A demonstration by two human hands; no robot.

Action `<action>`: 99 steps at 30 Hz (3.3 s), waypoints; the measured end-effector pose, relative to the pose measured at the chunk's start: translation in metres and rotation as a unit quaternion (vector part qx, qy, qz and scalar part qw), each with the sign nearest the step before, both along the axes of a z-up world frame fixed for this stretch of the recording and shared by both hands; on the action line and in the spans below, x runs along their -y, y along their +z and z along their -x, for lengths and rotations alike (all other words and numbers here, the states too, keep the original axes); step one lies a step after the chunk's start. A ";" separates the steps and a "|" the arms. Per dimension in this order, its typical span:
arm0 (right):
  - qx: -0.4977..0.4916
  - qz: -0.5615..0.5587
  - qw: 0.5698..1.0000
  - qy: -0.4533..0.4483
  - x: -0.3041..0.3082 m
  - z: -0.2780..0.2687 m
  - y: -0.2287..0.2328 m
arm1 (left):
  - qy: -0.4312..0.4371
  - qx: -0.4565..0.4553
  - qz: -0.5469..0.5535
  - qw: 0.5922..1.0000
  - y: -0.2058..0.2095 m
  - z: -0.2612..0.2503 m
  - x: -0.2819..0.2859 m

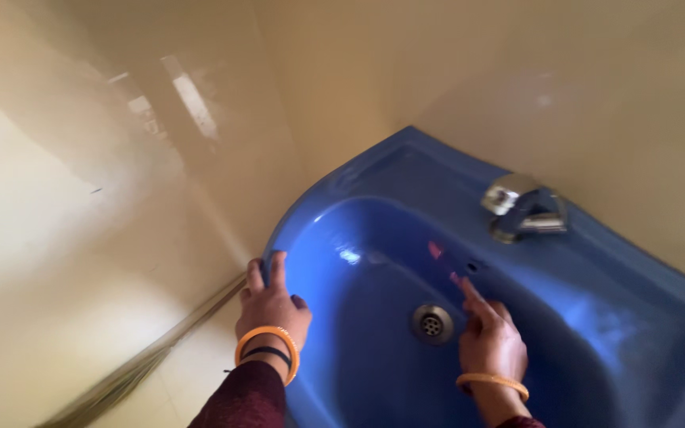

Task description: The person scrubs a blue bathroom sink and its white pedestal with a pink toothbrush. They rinse the toothbrush under running water and continue scrubbing the basin, rim, and pedestal surfaces.

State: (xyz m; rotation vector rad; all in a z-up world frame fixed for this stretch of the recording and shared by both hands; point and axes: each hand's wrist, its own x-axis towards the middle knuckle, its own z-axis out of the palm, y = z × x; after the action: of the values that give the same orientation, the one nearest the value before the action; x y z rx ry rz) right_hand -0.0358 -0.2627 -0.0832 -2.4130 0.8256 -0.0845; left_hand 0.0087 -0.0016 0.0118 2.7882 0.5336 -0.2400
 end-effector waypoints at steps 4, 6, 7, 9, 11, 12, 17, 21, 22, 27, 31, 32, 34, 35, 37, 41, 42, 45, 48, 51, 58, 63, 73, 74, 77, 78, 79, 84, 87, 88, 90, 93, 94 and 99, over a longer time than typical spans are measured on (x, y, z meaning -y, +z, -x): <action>-0.064 0.003 0.997 0.049 0.022 0.013 -0.015 | -0.019 -0.007 -0.040 0.999 -0.008 0.001 0.000; -0.050 0.029 0.996 0.075 0.030 0.015 -0.015 | -0.028 -0.027 -0.068 0.997 -0.010 0.000 0.002; 0.035 0.058 0.995 0.079 0.028 0.018 -0.012 | -0.039 -0.040 -0.083 0.995 -0.009 -0.005 0.003; 0.107 0.065 0.989 0.082 0.023 0.039 -0.004 | -0.061 -0.085 -0.115 0.988 -0.009 -0.009 0.000; 0.118 0.028 0.990 0.078 0.029 0.041 0.004 | -0.045 -0.150 -0.099 0.983 -0.006 -0.022 0.001; 0.042 0.009 0.996 0.083 0.032 0.039 0.007 | -0.039 -0.182 -0.091 0.978 -0.003 -0.027 0.003; 0.086 0.004 0.991 0.103 0.032 0.033 0.011 | -0.214 -0.296 -0.329 0.871 -0.007 -0.030 0.004; -0.039 -0.007 0.991 0.129 0.039 0.035 0.008 | 0.010 -0.242 -0.064 0.968 -0.009 -0.038 0.003; -0.026 -0.015 0.992 0.123 0.039 0.033 0.007 | 0.000 -0.233 -0.069 0.970 -0.010 -0.040 0.002; 0.008 -0.002 0.993 0.116 0.038 0.024 -0.002 | -0.034 -0.189 -0.065 0.979 -0.016 -0.037 -0.006; 0.009 0.009 0.992 0.129 0.035 0.017 0.001 | -0.025 -0.233 -0.097 0.967 -0.011 -0.039 0.001; 0.047 0.013 0.991 0.121 0.033 0.019 0.004 | -0.030 -0.235 -0.104 0.966 -0.010 -0.040 0.001; 0.019 0.029 0.991 0.127 0.035 0.019 0.008 | -0.030 -0.238 -0.104 0.965 -0.010 -0.040 0.001; 0.005 0.036 0.991 0.130 0.036 0.020 0.007 | -0.024 -0.239 -0.098 0.966 -0.011 -0.041 0.001; -0.048 0.010 0.991 0.127 0.034 0.015 0.000 | -0.024 -0.239 -0.100 0.966 -0.016 -0.040 0.000; 0.109 0.003 0.986 0.130 0.028 0.011 -0.009 | -0.021 -0.219 -0.062 0.974 -0.023 -0.045 -0.003; 0.064 0.006 0.988 0.140 0.029 0.008 -0.009 | -0.014 -0.215 -0.035 0.976 -0.023 -0.045 -0.007; -0.030 0.012 0.988 0.151 0.029 0.006 -0.014 | 0.006 -0.217 -0.032 0.976 -0.025 -0.048 -0.007; -0.006 0.010 0.992 0.124 0.026 0.003 -0.017 | -0.003 -0.241 -0.028 0.970 -0.027 -0.055 -0.009; 0.034 0.012 0.992 0.123 0.024 0.002 -0.023 | -0.005 -0.233 -0.031 0.972 -0.027 -0.055 -0.007; 0.030 0.030 0.989 0.140 0.026 -0.003 -0.036 | -0.020 -0.246 -0.013 0.969 -0.005 -0.047 -0.003; 0.025 0.021 0.984 0.174 0.026 -0.008 -0.043 | -0.006 -0.253 -0.003 0.968 -0.003 -0.047 -0.002; 0.080 -0.024 0.982 0.171 0.016 -0.014 -0.045 | -0.012 -0.258 -0.029 0.966 -0.010 -0.052 -0.002; 0.097 -0.025 0.982 0.157 0.015 -0.012 -0.042 | -0.018 -0.256 -0.032 0.966 -0.011 -0.052 -0.003; 0.087 0.008 0.987 0.136 0.017 -0.014 -0.043 | -0.019 -0.258 -0.028 0.966 -0.012 -0.053 -0.004; 0.083 0.020 0.986 0.143 0.016 -0.015 -0.048 | -0.018 -0.260 -0.025 0.965 -0.012 -0.053 -0.003; 0.079 0.031 0.985 0.150 0.013 -0.017 -0.053 | -0.020 -0.262 -0.027 0.965 -0.011 -0.052 -0.003; 0.004 0.004 0.993 0.119 0.015 -0.017 -0.057 | -0.027 -0.262 -0.035 0.964 -0.008 -0.051 -0.004; -0.003 0.027 0.991 0.131 0.016 -0.016 -0.066 | -0.016 -0.271 -0.027 0.962 -0.007 -0.052 -0.002; -0.004 0.020 0.991 0.129 0.014 -0.017 -0.068 | -0.017 -0.267 -0.030 0.963 -0.008 -0.053 -0.002; 0.000 -0.001 0.993 0.115 0.014 -0.016 -0.065 | -0.019 -0.260 -0.035 0.965 -0.010 -0.052 -0.003; 0.019 -0.019 0.994 0.104 0.012 -0.016 -0.057 | -0.023 -0.267 -0.036 0.963 -0.012 -0.054 -0.004; 0.029 -0.005 0.993 0.113 0.010 -0.018 -0.056 | -0.025 -0.264 -0.037 0.964 -0.012 -0.053 -0.004; 0.118 -0.045 0.985 0.118 0.010 -0.020 -0.057 | -0.019 -0.258 -0.024 0.966 -0.011 -0.052 -0.005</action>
State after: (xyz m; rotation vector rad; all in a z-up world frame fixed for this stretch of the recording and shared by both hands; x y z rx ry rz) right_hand -0.0162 -0.2728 -0.1397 -2.3401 0.4234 -0.2308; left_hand 0.0611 0.0037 0.0004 2.7723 0.6029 -0.9895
